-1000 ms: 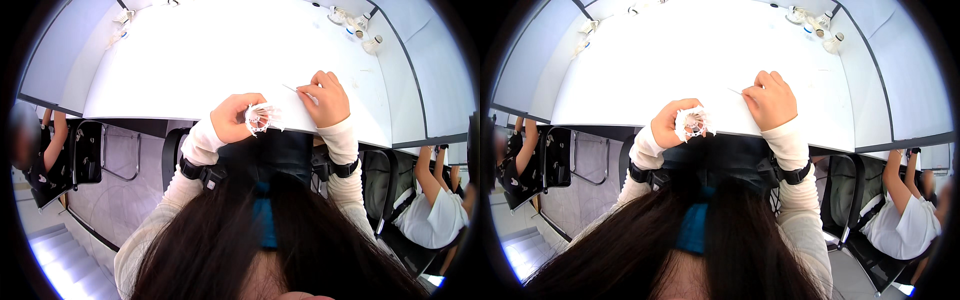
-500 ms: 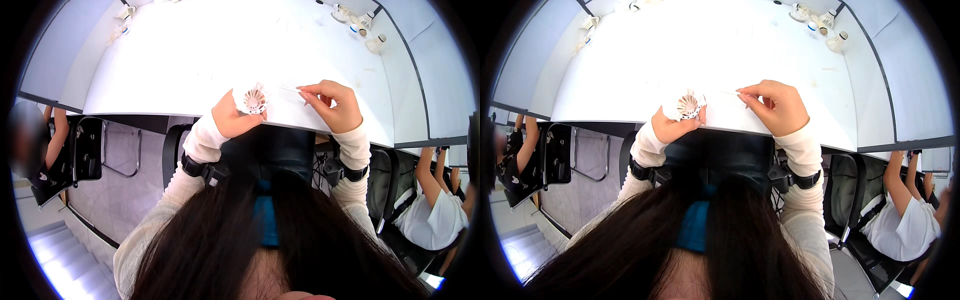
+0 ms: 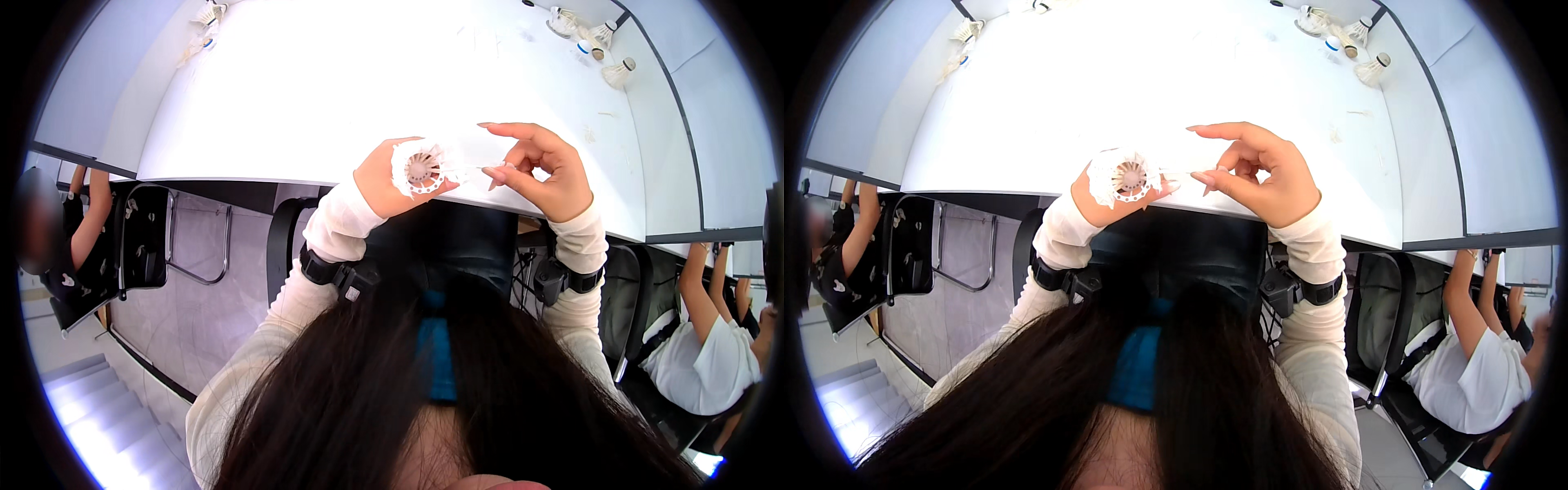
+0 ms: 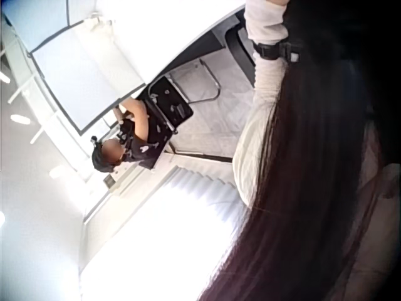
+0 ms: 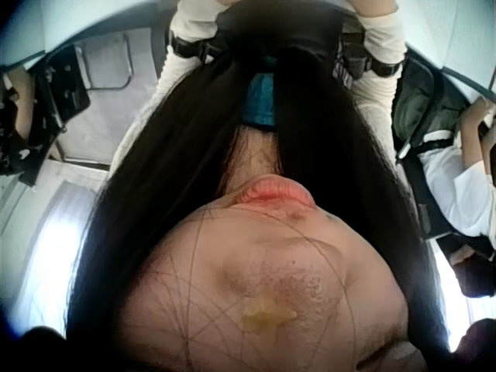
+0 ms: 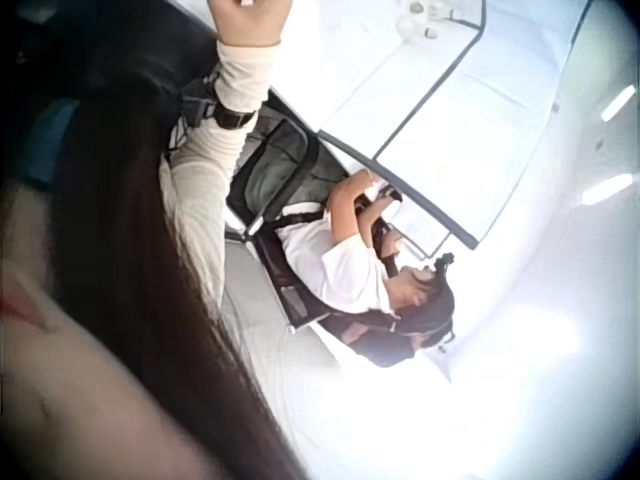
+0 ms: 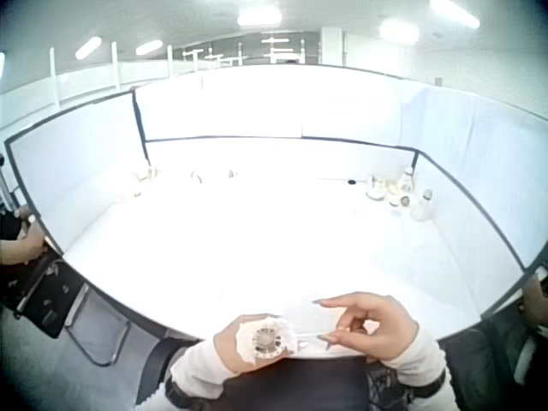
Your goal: The person assembles a shuttlecock by picking up white feathers and inserting them into the base, then uses a thin tool to apply a substance to secure them.
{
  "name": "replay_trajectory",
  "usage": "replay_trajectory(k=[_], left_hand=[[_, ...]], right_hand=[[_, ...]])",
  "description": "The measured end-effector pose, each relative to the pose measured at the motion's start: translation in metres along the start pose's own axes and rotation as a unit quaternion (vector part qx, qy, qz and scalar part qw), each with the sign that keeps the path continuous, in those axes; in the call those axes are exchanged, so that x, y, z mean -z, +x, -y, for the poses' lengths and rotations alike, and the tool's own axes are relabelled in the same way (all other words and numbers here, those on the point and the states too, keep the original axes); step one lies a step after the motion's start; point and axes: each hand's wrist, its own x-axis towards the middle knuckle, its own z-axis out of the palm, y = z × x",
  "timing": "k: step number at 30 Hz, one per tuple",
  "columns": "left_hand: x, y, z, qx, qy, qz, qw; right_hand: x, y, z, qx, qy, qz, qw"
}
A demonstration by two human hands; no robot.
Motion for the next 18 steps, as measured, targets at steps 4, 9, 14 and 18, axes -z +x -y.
replay_trajectory(k=[4, 9, 14, 18], left_hand=[[-0.002, -0.001, -0.002, 0.019, -0.056, -0.008, 0.998], [-0.002, 0.001, -0.004, 0.032, -0.04, -0.003, 0.999], [0.0, 0.001, -0.008, 0.028, -0.064, 0.003, 0.998], [0.0, 0.001, -0.01, 0.025, -0.03, 0.006, 0.999]], right_hand=[[0.002, -0.002, 0.002, -0.027, 0.003, 0.001, 1.0], [0.002, -0.003, 0.002, -0.036, 0.012, 0.044, 0.998], [0.0, 0.0, 0.001, -0.01, 0.005, 0.011, 1.0], [-0.002, 0.002, 0.001, 0.006, 0.02, -0.02, 1.0]])
